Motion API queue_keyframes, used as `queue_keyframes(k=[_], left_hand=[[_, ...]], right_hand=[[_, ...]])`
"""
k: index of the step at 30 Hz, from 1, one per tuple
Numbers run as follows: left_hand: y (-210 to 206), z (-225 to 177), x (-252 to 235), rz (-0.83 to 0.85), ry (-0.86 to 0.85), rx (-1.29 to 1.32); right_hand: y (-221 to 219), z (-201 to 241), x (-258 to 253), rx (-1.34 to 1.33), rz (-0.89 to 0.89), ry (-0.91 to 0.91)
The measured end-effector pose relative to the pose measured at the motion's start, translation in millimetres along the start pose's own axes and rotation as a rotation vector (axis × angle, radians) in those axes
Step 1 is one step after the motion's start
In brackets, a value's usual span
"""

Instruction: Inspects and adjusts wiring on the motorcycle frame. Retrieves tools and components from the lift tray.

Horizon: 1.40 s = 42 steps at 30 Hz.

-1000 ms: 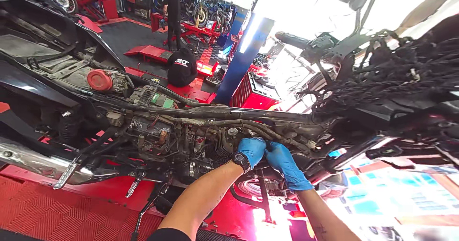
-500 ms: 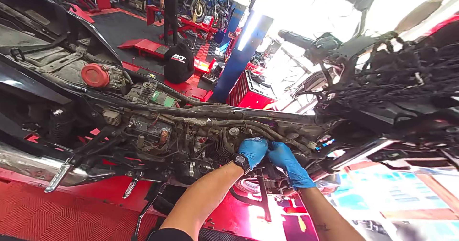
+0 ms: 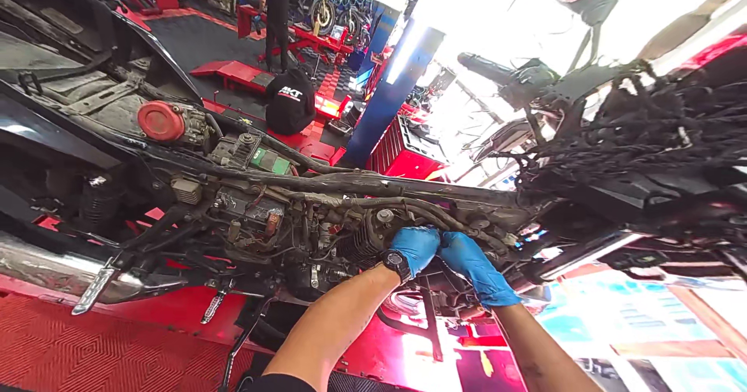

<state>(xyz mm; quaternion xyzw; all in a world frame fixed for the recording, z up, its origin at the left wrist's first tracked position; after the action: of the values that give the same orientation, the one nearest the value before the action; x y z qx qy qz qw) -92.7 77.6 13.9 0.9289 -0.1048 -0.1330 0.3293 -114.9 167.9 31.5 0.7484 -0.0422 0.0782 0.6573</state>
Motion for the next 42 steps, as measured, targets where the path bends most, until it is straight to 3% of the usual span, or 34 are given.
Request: queue_keyframes(k=[13, 20, 31, 38, 42], left_hand=[[0, 2, -2, -0.044, 0.016, 0.052], [0, 1, -2, 0.045, 0.001, 0.001], [-1, 2, -3, -0.023, 0.014, 0.028], [1, -2, -2, 0.095, -0.019, -0.044], [0, 0, -5, 0.078, -0.006, -0.018]], right_hand=[[-6, -11, -9, -0.106, -0.043, -0.012], [-6, -7, -8, -0.052, -0.077, -0.004], [-8, -13, -12, -0.110, -0.044, -0.033], [-10, -12, -13, -0.152, -0.051, 0.029], [-7, -13, -14, -0.117, -0.015, -0.007]])
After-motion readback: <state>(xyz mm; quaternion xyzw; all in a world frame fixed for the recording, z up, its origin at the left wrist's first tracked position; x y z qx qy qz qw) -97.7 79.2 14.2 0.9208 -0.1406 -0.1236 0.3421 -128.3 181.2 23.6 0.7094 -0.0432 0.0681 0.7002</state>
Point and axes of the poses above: each hand's wrist, its own x-axis away from the middle knuckle, its own y-axis out of the back of the hand, z = x × y, the point moved 9 cm from there along -x, towards the middle knuckle, and after that the axes turned 11 degrees about x, right-handed, at the moved point
